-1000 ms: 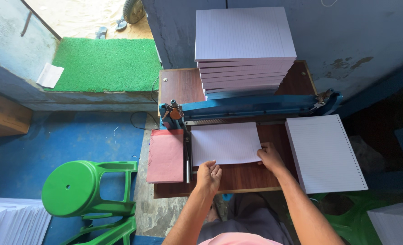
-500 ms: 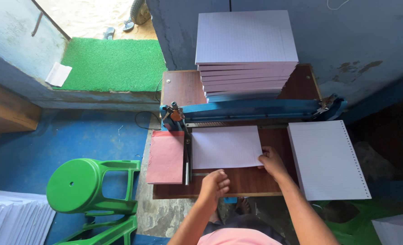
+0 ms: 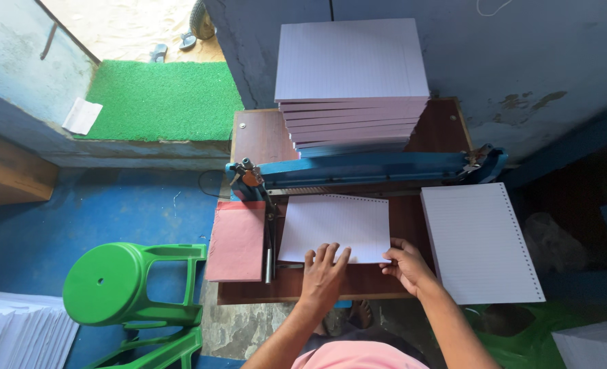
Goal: The person inserts lined paper sheets into a pink cover using a manual binding machine, then places the assembled notebook into a stack. The person repeats this process for multiple notebooks.
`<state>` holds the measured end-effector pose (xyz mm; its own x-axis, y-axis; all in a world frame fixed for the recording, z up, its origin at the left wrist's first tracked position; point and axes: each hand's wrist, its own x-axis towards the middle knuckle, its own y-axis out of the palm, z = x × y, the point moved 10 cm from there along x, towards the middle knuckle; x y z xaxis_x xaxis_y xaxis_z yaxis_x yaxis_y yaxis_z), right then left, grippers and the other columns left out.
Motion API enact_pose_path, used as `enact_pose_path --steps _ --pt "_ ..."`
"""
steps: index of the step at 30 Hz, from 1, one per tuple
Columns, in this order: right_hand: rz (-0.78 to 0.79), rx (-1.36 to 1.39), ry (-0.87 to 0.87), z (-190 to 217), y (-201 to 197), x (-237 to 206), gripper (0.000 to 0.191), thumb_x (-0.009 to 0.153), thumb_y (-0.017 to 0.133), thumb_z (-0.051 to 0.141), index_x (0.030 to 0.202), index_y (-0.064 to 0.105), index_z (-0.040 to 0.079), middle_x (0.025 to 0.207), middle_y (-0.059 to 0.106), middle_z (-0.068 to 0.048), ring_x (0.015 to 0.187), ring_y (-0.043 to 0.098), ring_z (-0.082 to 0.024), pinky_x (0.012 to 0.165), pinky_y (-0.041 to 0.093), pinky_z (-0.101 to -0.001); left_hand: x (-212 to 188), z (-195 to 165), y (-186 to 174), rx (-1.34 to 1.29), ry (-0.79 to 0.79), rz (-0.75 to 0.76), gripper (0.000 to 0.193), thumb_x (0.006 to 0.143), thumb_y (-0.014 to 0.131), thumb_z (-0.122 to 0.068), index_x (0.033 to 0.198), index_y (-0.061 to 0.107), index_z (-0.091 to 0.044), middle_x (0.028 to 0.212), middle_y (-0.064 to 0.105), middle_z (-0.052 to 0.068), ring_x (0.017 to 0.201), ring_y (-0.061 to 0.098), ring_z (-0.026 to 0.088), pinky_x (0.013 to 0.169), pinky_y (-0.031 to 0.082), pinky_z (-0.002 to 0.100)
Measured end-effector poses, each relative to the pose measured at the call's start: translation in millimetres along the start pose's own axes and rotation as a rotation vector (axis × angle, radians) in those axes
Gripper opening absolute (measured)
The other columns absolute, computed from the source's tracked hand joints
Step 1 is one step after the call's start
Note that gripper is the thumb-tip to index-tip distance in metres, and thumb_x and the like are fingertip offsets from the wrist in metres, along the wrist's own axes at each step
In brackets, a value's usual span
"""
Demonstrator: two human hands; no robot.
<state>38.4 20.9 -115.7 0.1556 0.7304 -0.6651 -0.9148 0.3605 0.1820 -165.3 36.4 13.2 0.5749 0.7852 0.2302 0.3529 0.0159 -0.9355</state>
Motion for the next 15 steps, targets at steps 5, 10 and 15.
enact_pose_path --steps 5,10,15 --pt "0.022 0.076 -0.008 6 -3 -9 0.048 0.086 0.062 0.003 0.133 0.053 -0.001 0.096 0.067 -0.013 0.078 0.065 -0.018 0.067 0.059 -0.0326 9 6 0 -0.057 0.028 -0.025 0.048 0.074 0.07 -0.007 0.122 0.065 -0.009 0.129 0.063 0.012 0.125 0.054 0.032 0.101 0.038 0.052" --pt "0.084 0.21 -0.046 27 -3 -22 0.034 0.094 0.064 0.015 0.124 0.058 -0.001 0.095 0.066 -0.01 0.081 0.066 -0.017 0.072 0.06 -0.0334 29 -4 -44 -0.124 0.082 -0.219 0.027 0.086 0.066 -0.003 0.113 0.067 -0.008 0.116 0.071 0.008 0.111 0.066 0.027 0.093 0.047 0.045" --pt "0.149 0.316 -0.159 57 -4 -34 0.042 0.104 0.055 0.033 0.123 0.056 -0.004 0.105 0.068 -0.018 0.097 0.071 -0.028 0.086 0.062 -0.0417 57 -15 -97 -0.22 0.043 -0.242 0.026 0.085 0.066 -0.001 0.111 0.068 -0.006 0.107 0.074 0.009 0.097 0.07 0.028 0.083 0.052 0.042"
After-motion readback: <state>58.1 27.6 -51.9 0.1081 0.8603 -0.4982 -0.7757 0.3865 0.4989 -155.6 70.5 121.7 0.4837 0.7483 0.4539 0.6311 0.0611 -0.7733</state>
